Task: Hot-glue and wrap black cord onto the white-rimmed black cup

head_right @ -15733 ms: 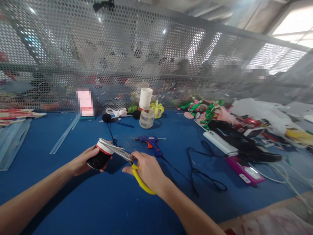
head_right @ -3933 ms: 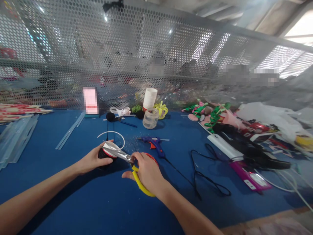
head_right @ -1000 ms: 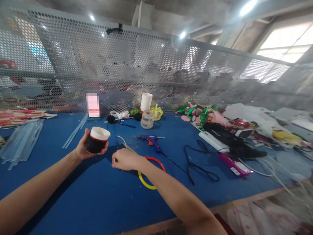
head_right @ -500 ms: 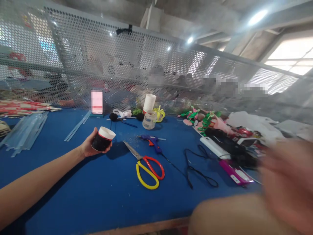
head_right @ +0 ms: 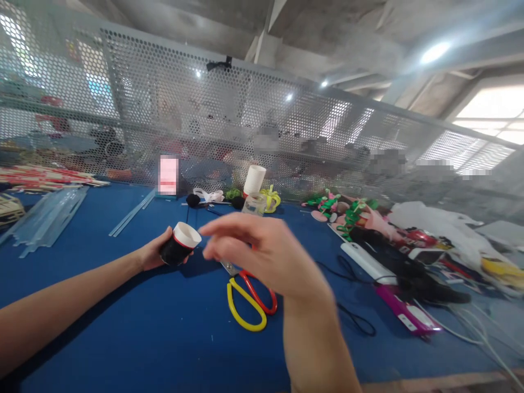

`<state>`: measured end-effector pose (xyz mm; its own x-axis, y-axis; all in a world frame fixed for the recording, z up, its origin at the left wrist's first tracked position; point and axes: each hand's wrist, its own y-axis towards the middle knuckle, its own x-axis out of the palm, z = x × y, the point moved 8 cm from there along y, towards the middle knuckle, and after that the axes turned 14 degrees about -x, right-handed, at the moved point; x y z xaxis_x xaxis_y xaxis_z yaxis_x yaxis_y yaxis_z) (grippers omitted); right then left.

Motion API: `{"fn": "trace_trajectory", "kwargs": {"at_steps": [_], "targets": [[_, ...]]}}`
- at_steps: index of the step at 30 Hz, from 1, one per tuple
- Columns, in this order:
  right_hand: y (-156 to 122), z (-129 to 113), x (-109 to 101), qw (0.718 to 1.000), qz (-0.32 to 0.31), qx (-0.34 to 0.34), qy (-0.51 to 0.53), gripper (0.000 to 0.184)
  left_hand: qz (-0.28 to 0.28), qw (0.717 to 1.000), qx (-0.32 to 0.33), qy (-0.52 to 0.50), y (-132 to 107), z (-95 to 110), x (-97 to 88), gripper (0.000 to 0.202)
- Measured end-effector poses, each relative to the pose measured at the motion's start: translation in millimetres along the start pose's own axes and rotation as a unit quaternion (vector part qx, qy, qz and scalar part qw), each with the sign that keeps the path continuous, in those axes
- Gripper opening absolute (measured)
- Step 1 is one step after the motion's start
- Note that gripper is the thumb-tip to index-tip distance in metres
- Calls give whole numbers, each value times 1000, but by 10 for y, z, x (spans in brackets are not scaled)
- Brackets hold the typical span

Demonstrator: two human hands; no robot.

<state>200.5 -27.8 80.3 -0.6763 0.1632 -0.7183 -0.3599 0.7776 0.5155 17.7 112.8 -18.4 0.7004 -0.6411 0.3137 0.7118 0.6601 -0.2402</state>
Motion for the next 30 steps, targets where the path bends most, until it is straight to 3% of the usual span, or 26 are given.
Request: {"fn": "trace_trajectory", "kwargs": {"at_steps": [3, 6, 8, 11, 13, 21, 26, 30], "targets": [[932, -162, 339, 996, -55, -55, -38, 25, 71, 994, 57, 52, -38, 55, -11, 48], [1263, -86, 672, 991, -114, -38, -63, 37, 141, 977, 105, 117, -96, 123, -8, 47], [1226, -17, 844, 987, -150, -27, -47, 37, 166, 965, 123, 162, -129, 151, 30, 45], [1133, 15, 938, 987, -156, -29, -35, 23, 181, 949, 138, 220, -165, 162, 117, 45], [1134, -15, 945, 986, -152, -45, -55, 19, 187, 939, 142, 251, -178, 149, 164, 46], [1207, 2, 888, 988, -135, -38, -66, 36, 212, 910, 145, 325, -155, 104, 194, 48], [1179, 58, 963, 990, -131, -53, -15, 20, 254, 885, 145, 363, -197, 139, 191, 50], [1149, 175, 867, 997, -68, -36, -16, 19, 290, 865, 151, 381, -230, 181, 177, 46]]}}
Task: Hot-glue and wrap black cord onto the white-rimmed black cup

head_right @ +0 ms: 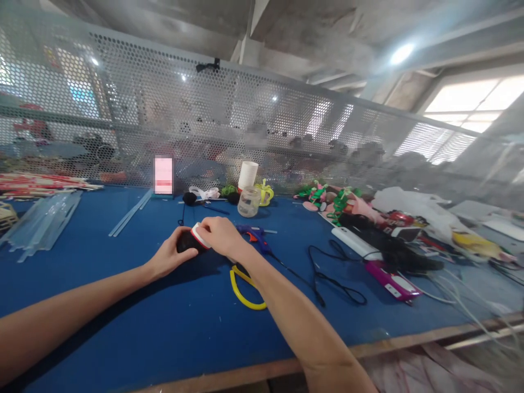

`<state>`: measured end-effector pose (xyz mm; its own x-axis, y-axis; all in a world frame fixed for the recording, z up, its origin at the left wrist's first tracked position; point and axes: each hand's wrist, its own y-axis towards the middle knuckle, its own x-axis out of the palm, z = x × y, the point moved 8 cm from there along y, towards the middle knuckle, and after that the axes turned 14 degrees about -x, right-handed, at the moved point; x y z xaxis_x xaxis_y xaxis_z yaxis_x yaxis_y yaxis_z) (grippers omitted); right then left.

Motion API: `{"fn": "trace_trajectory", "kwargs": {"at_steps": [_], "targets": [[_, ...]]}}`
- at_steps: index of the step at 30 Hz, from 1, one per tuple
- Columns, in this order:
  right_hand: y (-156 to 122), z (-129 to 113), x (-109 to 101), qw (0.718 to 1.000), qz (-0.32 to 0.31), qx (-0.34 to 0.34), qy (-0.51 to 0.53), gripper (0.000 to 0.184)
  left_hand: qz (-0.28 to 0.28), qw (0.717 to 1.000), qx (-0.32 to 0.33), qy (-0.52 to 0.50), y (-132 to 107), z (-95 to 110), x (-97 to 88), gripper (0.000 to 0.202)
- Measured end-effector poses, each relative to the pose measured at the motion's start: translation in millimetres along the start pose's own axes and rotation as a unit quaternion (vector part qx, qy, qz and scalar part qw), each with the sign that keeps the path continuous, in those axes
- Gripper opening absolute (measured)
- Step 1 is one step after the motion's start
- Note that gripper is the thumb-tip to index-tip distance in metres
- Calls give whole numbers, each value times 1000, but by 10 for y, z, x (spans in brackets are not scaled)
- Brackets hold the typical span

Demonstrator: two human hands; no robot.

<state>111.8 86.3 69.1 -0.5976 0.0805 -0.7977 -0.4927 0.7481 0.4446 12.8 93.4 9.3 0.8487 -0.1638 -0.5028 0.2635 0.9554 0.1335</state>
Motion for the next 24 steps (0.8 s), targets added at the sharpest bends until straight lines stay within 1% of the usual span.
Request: {"fn": "trace_trajectory", "kwargs": {"at_steps": [4, 6, 7, 9, 12, 13, 14, 15, 16, 17, 18, 20, 21, 22, 23, 24], "targets": [[-128, 189, -194, 995, 99, 35, -2, 18, 41, 999, 8, 26, 35, -21, -46, 28], [-207, 295, -277, 986, 157, 55, 2, 18, 55, 997, 24, 52, 43, -8, -58, 21], [-243, 346, -305, 981, 185, 65, 8, 18, 59, 995, 38, 67, 39, 13, -61, 21], [-305, 447, -339, 968, 235, 83, 29, 19, 55, 991, 75, 95, 9, 85, -54, 23], [-369, 612, -365, 943, 303, 111, 83, 19, 22, 980, 145, 137, -90, 243, 5, 26], [-386, 676, -371, 932, 324, 124, 105, 20, 7, 971, 179, 161, -143, 309, 47, 25], [-401, 742, -373, 920, 343, 139, 130, 22, -2, 938, 257, 232, -246, 412, 132, 26], [-413, 808, -374, 907, 359, 154, 155, 23, 4, 903, 318, 287, -343, 485, 196, 27], [-421, 867, -374, 895, 372, 168, 180, 24, 4, 877, 360, 320, -417, 526, 250, 27], [-424, 917, -377, 883, 382, 179, 203, 24, 1, 858, 386, 339, -469, 545, 295, 26], [-422, 953, -384, 874, 389, 185, 224, 24, -6, 848, 401, 346, -498, 547, 326, 25], [-409, 983, -418, 862, 398, 186, 255, 24, -20, 847, 403, 346, -487, 517, 350, 22], [-402, 977, -442, 858, 400, 182, 265, 24, -17, 855, 389, 343, -441, 492, 329, 19], [-397, 957, -468, 857, 400, 177, 272, 24, -5, 869, 364, 334, -374, 467, 279, 17], [-393, 922, -494, 859, 399, 169, 274, 25, 27, 887, 333, 318, -294, 451, 187, 19], [-393, 871, -517, 862, 395, 160, 273, 25, 72, 905, 297, 297, -217, 439, 66, 28]]}}
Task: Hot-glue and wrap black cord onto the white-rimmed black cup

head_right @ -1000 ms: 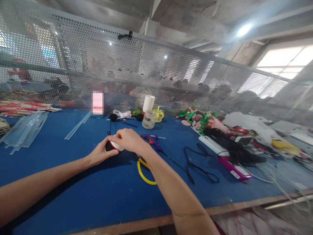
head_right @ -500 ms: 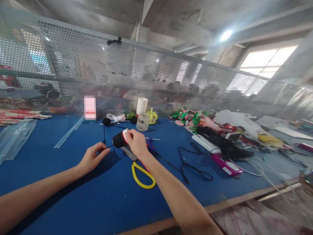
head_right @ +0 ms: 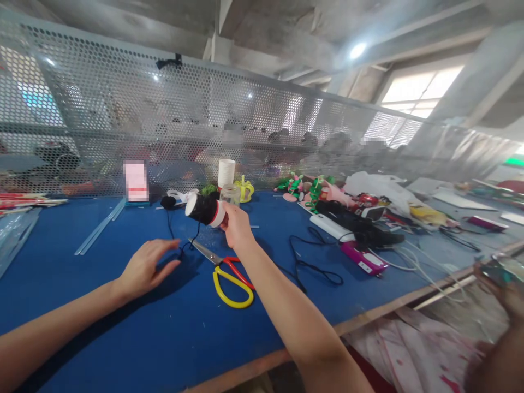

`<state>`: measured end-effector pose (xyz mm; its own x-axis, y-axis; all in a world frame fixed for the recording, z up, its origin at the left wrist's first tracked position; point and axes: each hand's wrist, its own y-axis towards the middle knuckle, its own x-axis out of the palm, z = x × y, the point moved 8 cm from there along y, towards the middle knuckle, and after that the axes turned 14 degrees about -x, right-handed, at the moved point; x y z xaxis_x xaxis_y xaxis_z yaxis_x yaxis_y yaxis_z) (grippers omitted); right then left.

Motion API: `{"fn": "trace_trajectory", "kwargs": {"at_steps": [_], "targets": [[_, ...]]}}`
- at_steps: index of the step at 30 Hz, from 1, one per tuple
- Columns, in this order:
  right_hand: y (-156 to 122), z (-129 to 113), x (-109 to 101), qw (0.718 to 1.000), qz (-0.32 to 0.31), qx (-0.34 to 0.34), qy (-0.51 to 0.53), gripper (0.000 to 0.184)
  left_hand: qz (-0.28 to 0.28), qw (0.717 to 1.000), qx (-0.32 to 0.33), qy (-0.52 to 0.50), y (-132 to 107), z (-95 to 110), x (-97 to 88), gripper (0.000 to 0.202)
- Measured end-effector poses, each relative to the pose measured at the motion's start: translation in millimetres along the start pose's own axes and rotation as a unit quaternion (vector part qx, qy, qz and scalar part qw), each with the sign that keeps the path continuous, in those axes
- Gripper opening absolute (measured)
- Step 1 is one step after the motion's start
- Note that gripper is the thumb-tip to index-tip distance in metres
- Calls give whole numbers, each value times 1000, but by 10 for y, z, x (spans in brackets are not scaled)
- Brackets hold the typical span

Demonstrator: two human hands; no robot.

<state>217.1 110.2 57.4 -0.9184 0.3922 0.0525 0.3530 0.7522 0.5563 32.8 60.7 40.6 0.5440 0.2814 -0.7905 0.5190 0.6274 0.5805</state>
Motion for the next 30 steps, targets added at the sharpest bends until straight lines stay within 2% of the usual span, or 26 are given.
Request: {"fn": "trace_trajectory", "kwargs": {"at_steps": [2, 4, 7, 9, 10, 12, 15, 16, 18, 21, 23, 26, 28, 30], "targets": [[-59, -137, 35, 999, -23, -26, -10, 23, 77, 994, -64, -32, 57, -146, -175, 47], [-170, -289, 118, 996, -61, -58, -25, 19, 85, 993, -63, -44, 89, -129, -246, 60], [-395, -471, 349, 983, -155, -97, -31, 16, 2, 995, -62, -74, 104, -19, -172, 72], [-539, -584, 539, 957, -246, -142, -47, 16, -63, 983, -102, -137, 87, 1, -79, 75], [-579, -632, 590, 946, -270, -168, -59, 18, -81, 971, -131, -183, 76, -12, -47, 74], [-562, -696, 570, 943, -252, -201, -87, 21, -98, 924, -210, -305, 50, -96, 12, 70], [-452, -668, 409, 960, -173, -185, -117, 24, -76, 812, -319, -483, -2, -262, 87, 64], [-445, -633, 399, 961, -176, -174, -124, 24, -64, 778, -339, -525, -15, -301, 104, 63], [-492, -543, 457, 954, -225, -153, -128, 23, -49, 727, -353, -587, -27, -334, 131, 61], [-636, -403, 551, 941, -290, -125, -124, 21, -68, 677, -357, -640, -37, -319, 197, 61], [-710, -338, 565, 937, -304, -116, -129, 17, -84, 659, -370, -649, -54, -316, 242, 62], [-751, -272, 527, 936, -305, -110, -142, 17, -91, 648, -385, -650, -78, -337, 281, 63], [-736, -239, 471, 943, -286, -99, -137, 16, -88, 653, -387, -645, -88, -355, 296, 63], [-727, -214, 435, 952, -270, -86, -113, 14, -87, 668, -387, -630, -99, -374, 308, 60]]}}
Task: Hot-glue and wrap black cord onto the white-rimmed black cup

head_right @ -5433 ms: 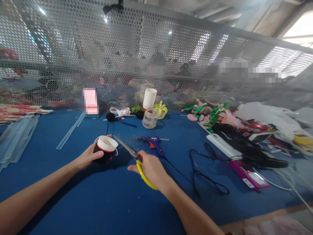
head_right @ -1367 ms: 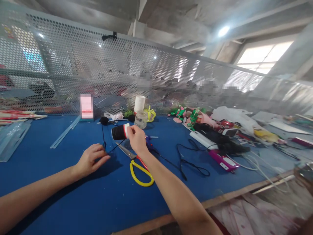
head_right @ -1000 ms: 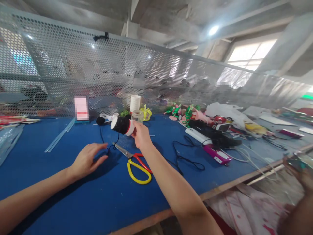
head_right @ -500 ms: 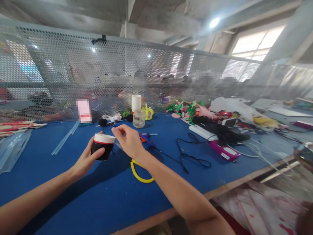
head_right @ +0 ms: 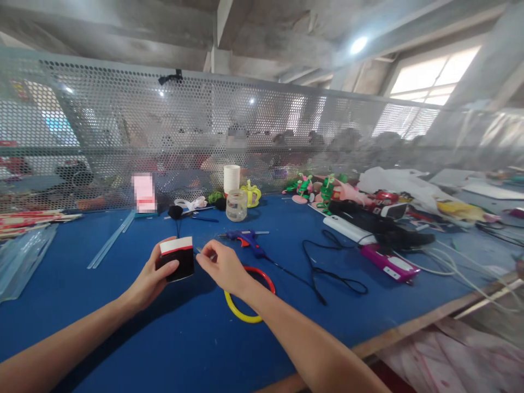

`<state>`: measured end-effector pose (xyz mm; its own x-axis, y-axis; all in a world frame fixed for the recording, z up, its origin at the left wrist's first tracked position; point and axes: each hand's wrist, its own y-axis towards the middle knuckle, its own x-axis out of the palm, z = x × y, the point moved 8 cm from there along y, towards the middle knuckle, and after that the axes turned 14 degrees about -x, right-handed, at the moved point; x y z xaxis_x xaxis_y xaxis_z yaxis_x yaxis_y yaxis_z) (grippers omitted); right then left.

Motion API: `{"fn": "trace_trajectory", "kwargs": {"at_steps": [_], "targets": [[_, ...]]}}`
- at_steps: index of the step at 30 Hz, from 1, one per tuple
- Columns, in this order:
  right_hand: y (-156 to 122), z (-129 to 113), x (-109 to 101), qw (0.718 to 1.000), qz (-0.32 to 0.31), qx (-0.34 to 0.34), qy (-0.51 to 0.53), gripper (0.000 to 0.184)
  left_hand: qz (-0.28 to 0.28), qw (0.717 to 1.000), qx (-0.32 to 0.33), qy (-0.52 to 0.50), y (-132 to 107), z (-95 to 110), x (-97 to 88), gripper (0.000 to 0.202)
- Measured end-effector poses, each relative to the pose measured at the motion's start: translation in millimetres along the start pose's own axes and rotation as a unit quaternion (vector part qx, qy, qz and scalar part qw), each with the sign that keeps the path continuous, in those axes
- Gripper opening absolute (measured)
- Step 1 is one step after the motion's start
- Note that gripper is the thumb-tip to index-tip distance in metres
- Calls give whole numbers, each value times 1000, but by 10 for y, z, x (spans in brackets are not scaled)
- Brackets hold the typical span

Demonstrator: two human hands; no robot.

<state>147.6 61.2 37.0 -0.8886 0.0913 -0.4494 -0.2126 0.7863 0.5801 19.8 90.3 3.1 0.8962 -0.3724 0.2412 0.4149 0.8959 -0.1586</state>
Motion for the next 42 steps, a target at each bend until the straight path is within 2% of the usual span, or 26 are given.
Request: {"fn": "trace_trajectory", "kwargs": {"at_steps": [2, 5, 8, 10, 13, 16, 20, 23, 25, 30, 35, 39, 42], "targets": [[-16, 21, 27, 1000, -3, 6, 31, 16, 7, 999, 9, 33, 3, -12, -10, 56], [-52, 88, 104, 998, -25, 38, 42, 34, 21, 995, 26, 98, 7, -9, -4, 52], [-65, 163, 183, 995, -46, 57, 68, 47, 57, 983, 68, 160, 15, 58, -11, 47], [-47, 195, 218, 992, -50, 50, 104, 48, 66, 970, 103, 210, 28, 116, 12, 43], [-3, 235, 219, 991, -44, 35, 120, 45, 52, 963, 110, 239, 74, 157, 33, 42], [32, 255, 205, 992, -46, 28, 110, 44, 38, 951, 120, 283, 87, 254, 46, 37], [43, 232, 173, 995, -45, 24, 87, 45, 31, 921, 156, 355, 31, 431, 77, 29], [33, 189, 168, 996, -57, 14, 64, 47, 16, 908, 156, 389, 12, 413, 83, 24], [26, 171, 158, 997, -65, 9, 45, 44, 18, 905, 150, 397, 23, 338, 46, 22], [25, 175, 89, 998, -65, 12, -7, 24, 31, 912, 125, 390, 77, 144, -80, 33], [34, 168, 99, 998, -53, -7, -27, 16, 25, 911, 133, 389, 35, 153, -31, 29], [20, 123, 132, 998, -52, -22, -41, 8, 27, 888, 184, 420, -38, 205, 52, 21], [-9, 33, 153, 995, -70, -42, -50, 10, 38, 866, 209, 453, -55, 216, 66, 17]]}}
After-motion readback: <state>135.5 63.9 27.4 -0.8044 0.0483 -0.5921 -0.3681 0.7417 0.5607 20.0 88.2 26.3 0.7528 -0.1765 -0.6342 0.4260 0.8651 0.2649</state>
